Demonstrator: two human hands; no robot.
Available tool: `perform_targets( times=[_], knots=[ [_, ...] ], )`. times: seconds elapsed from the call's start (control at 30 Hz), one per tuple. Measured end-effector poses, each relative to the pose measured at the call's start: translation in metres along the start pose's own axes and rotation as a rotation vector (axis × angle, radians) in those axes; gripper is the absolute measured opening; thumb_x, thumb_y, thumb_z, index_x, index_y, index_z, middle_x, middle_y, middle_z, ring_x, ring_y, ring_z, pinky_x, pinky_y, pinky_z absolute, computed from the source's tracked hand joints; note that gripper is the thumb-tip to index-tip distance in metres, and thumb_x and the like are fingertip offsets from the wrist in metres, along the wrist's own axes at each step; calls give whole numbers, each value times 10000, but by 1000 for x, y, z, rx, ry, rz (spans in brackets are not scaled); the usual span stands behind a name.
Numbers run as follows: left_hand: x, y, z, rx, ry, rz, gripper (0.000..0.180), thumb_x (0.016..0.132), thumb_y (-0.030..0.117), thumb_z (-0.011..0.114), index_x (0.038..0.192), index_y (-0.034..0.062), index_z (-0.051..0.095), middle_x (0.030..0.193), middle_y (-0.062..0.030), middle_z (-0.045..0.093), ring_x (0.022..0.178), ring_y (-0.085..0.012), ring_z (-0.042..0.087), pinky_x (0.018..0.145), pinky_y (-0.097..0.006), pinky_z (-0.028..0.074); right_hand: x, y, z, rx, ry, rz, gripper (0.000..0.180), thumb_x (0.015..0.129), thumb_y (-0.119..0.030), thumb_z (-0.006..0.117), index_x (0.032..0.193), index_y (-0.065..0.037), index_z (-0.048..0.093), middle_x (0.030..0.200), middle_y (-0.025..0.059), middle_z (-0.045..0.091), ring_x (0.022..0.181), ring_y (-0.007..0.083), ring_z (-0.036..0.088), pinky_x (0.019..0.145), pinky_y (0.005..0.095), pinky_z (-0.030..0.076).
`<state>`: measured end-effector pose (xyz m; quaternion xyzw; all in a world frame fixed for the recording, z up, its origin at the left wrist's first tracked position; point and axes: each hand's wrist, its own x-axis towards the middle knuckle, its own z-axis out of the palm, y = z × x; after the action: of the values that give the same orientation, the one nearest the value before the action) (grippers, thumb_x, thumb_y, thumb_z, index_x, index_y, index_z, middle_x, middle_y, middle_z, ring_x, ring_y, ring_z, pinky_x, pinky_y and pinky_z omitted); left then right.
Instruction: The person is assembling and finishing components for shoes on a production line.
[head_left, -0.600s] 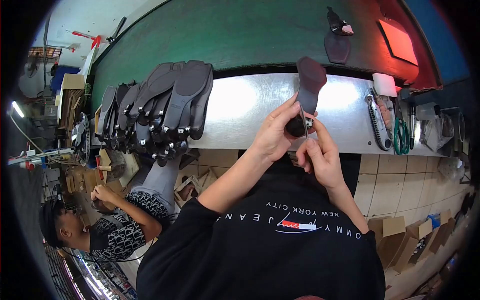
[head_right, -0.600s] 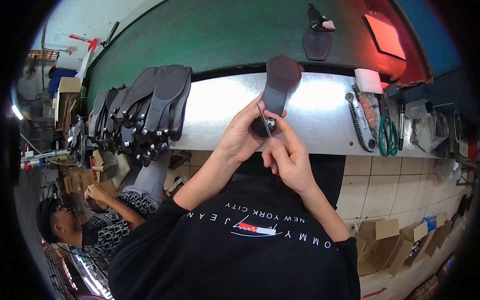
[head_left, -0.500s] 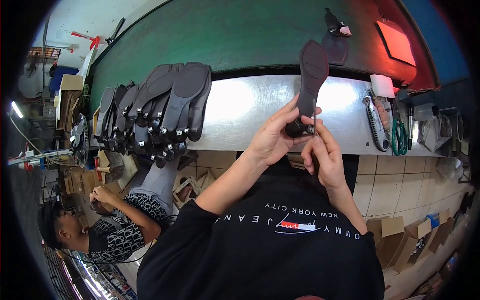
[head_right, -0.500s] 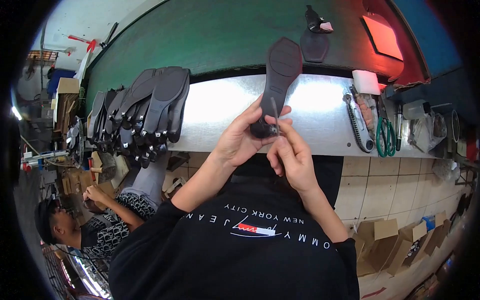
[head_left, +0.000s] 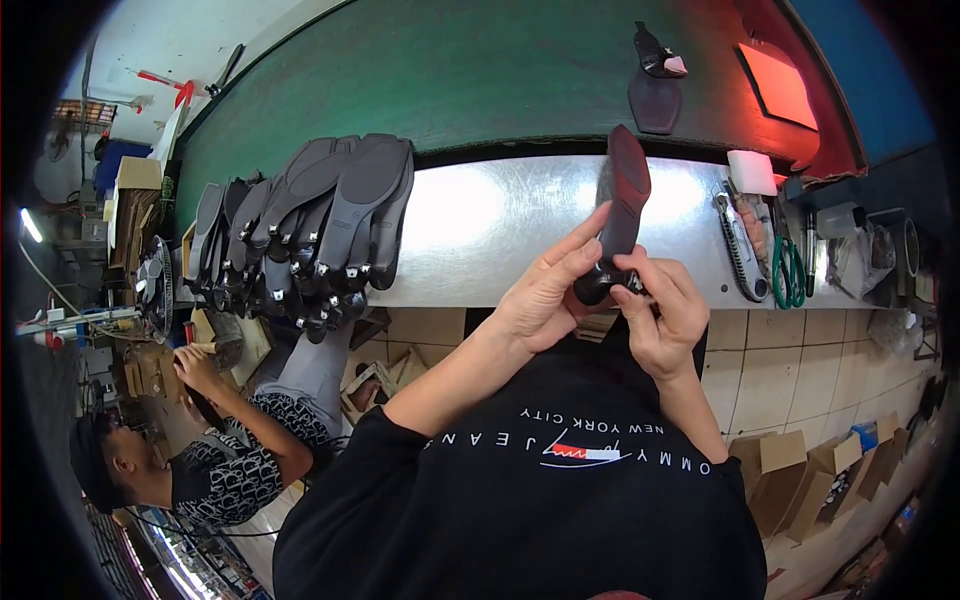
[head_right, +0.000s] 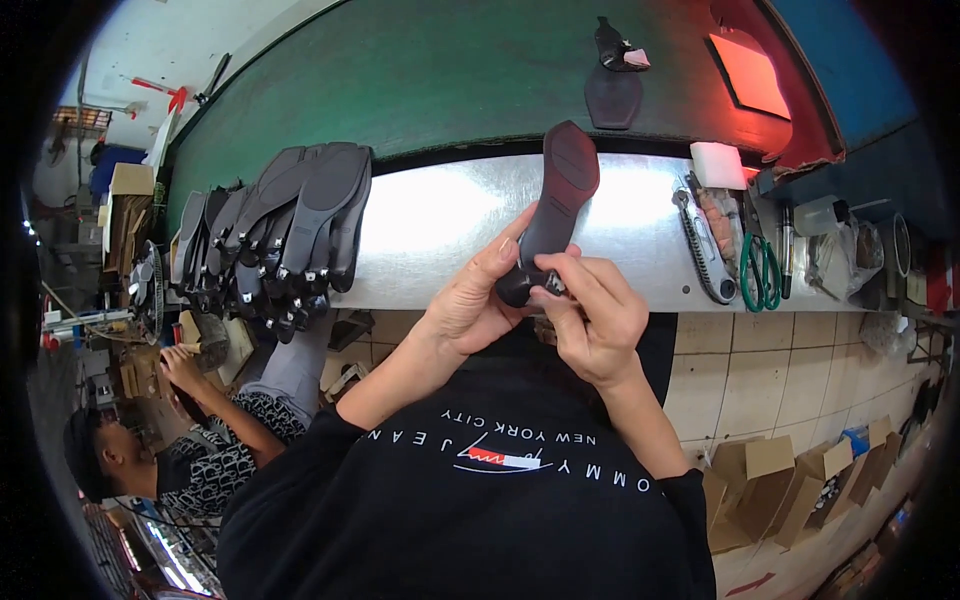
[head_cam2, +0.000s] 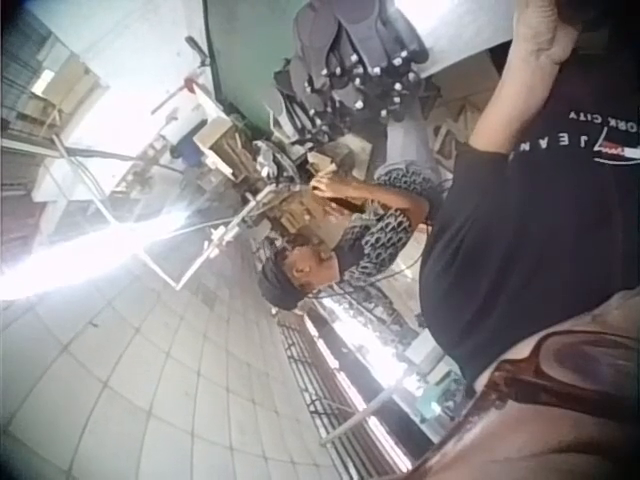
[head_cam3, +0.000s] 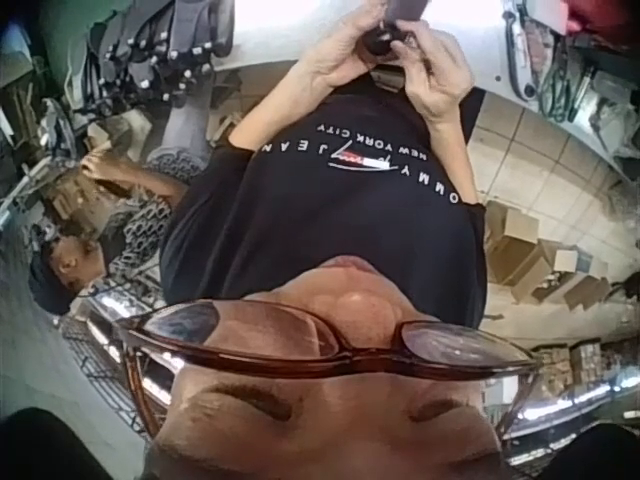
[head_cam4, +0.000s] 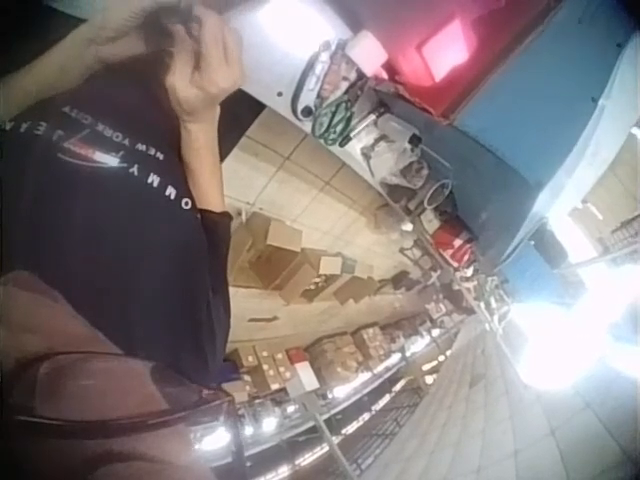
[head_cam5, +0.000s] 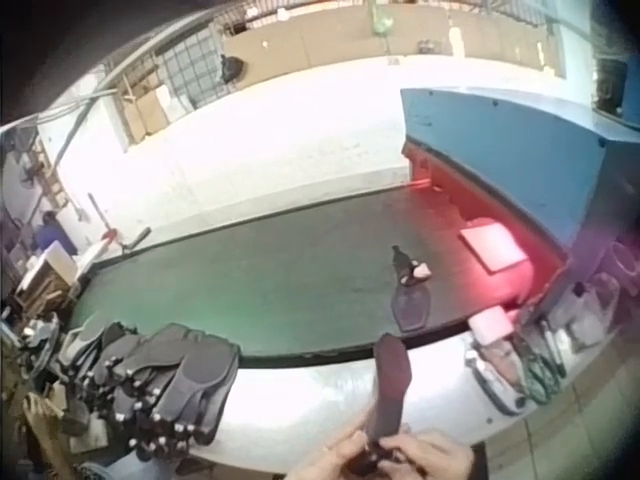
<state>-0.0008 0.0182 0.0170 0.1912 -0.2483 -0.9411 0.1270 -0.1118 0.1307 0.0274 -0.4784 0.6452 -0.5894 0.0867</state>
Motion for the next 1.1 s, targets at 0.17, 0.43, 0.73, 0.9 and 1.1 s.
perform_targets(
  times=[0.17,0.43,0.73,0.9,1.1],
  knots=[
    [-15,7,-15,-25,126,17,567,925,167,596,1440,134,362,1140,-50,617,998,-130,611,858,-339,534,7,-8,8,-10,-143,-24,304,733,49,677,1035,12,668,886,145,632,723,223,643,641,287,501],
    [-101,149,-43,466,617,920,481,892,147,540,1321,-58,461,1045,-165,659,891,-215,673,757,-321,554,-8,50,-2,-134,-220,84,410,907,60,433,1301,-10,524,896,16,491,644,49,430,540,189,361],
    [-258,264,-145,1089,1611,1466,478,911,235,634,1265,-68,527,1170,-147,623,1042,-155,589,914,-262,438,5,52,0,-20,-193,292,357,881,51,476,1214,7,598,831,69,517,627,123,506,575,267,424],
    [-148,218,-89,1063,1247,1496,260,921,99,608,1138,-40,633,1100,-87,659,977,-113,601,884,-245,465,19,65,-12,-381,-119,147,332,840,44,519,1149,-4,630,801,141,541,712,265,547,656,345,439],
    [64,125,-58,1236,487,880,296,846,160,695,1103,16,669,1050,-76,686,948,-124,631,809,-256,489,28,87,-18,-588,-94,40,248,824,-39,587,1061,-64,652,837,118,578,817,302,558,724,409,457]
  ],
)
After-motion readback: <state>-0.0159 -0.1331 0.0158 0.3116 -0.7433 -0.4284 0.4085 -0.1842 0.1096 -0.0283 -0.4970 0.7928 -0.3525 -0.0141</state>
